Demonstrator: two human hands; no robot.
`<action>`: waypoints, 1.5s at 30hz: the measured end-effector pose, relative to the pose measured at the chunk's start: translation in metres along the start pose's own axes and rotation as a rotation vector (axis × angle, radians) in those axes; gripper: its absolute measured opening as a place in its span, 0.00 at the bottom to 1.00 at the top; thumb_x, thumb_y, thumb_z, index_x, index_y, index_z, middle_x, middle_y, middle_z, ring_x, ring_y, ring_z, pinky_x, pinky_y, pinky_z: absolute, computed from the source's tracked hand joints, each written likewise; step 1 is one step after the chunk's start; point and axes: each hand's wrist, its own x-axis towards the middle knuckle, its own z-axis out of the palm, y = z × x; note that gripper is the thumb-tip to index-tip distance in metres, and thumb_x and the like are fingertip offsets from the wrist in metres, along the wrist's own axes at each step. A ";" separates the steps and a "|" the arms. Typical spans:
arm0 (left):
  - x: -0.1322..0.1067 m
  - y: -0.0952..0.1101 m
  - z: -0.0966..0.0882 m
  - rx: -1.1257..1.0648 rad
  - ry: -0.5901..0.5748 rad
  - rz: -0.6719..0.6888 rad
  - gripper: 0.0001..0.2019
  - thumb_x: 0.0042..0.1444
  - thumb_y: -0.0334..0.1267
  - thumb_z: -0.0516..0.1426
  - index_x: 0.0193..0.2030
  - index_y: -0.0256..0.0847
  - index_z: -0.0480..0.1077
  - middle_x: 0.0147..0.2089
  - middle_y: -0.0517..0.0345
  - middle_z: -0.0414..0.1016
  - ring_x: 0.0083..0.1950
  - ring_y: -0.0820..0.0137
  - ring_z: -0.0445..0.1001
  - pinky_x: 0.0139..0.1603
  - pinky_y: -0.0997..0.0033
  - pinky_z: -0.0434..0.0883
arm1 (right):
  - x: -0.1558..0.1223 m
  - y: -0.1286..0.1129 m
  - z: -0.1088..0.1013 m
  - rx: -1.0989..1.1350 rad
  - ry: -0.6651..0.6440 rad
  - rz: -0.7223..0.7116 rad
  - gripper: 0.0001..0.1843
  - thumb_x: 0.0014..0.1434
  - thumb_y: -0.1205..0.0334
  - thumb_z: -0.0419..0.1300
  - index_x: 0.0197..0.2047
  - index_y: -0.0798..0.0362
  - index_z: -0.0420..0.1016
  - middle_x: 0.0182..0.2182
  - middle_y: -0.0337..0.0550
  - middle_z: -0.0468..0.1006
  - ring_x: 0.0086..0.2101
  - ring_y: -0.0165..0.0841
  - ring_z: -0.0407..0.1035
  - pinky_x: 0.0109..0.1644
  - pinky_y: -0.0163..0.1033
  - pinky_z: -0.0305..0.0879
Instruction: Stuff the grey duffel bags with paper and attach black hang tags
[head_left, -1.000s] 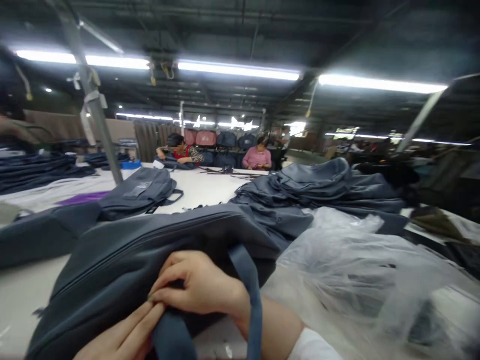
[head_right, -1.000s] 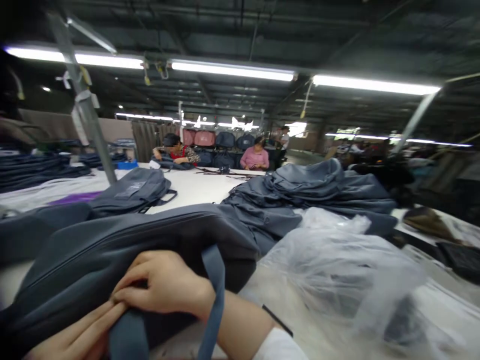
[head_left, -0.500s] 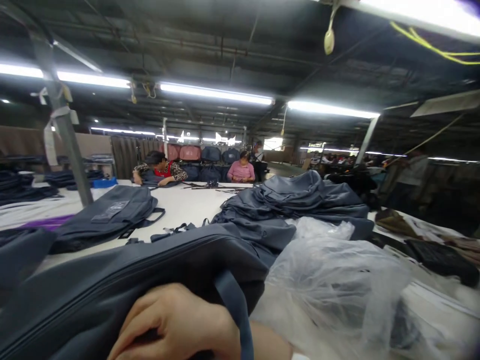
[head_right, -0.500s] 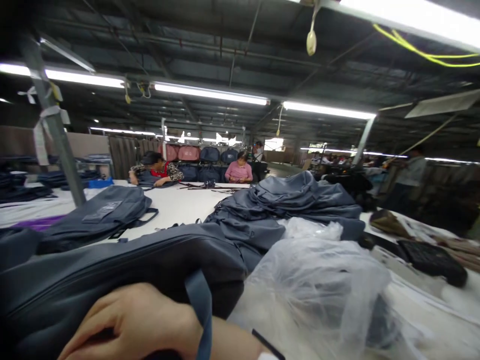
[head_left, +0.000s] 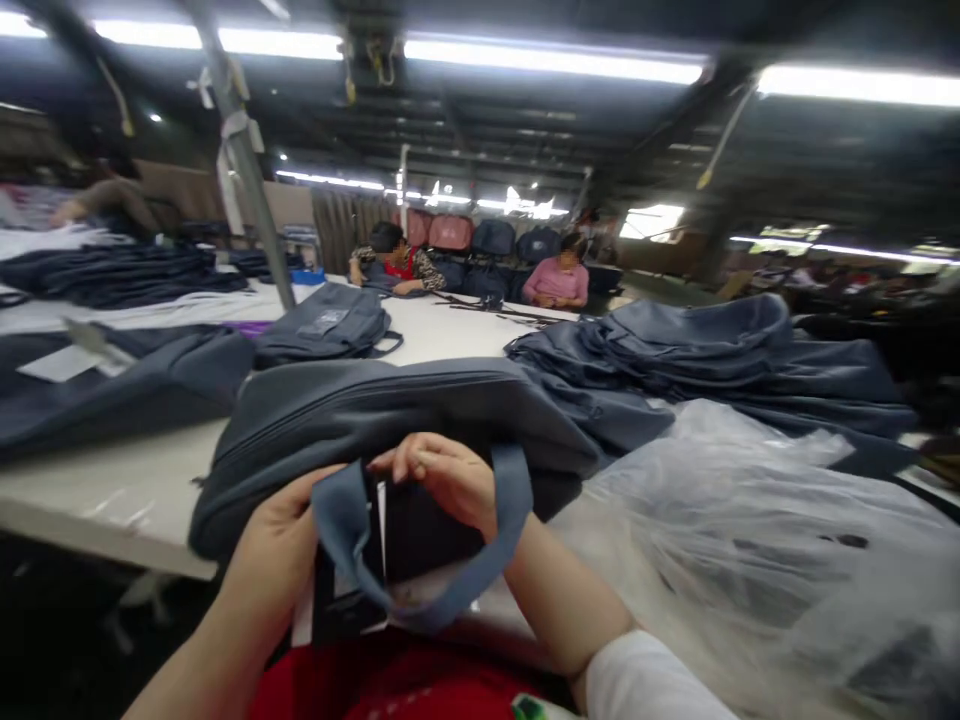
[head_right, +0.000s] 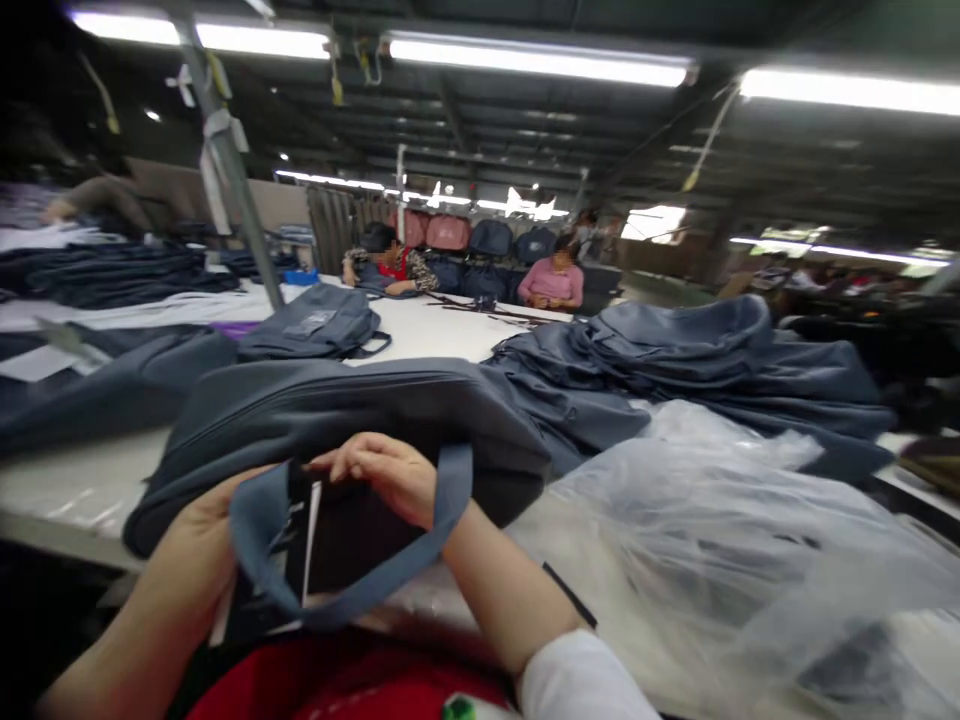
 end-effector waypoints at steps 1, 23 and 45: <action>0.002 0.004 0.003 -0.076 0.016 -0.067 0.23 0.46 0.49 0.68 0.47 0.40 0.76 0.43 0.53 0.81 0.45 0.56 0.78 0.43 0.63 0.78 | -0.001 0.003 -0.005 -0.007 0.019 -0.014 0.17 0.55 0.50 0.63 0.25 0.55 0.69 0.27 0.43 0.71 0.42 0.38 0.71 0.54 0.44 0.63; 0.049 0.009 0.012 -0.058 -0.036 -0.055 0.23 0.43 0.50 0.68 0.44 0.39 0.78 0.36 0.52 0.81 0.36 0.63 0.78 0.41 0.67 0.73 | -0.016 0.000 -0.017 -0.686 -0.144 -0.014 0.25 0.62 0.52 0.58 0.60 0.50 0.71 0.24 0.37 0.72 0.24 0.27 0.62 0.31 0.34 0.61; 0.034 -0.015 0.043 0.108 0.205 0.379 0.11 0.60 0.37 0.53 0.44 0.41 0.76 0.43 0.55 0.79 0.45 0.66 0.75 0.49 0.69 0.70 | -0.040 0.103 0.000 0.045 0.278 0.294 0.17 0.42 0.54 0.73 0.35 0.53 0.80 0.38 0.50 0.81 0.45 0.44 0.73 0.57 0.51 0.64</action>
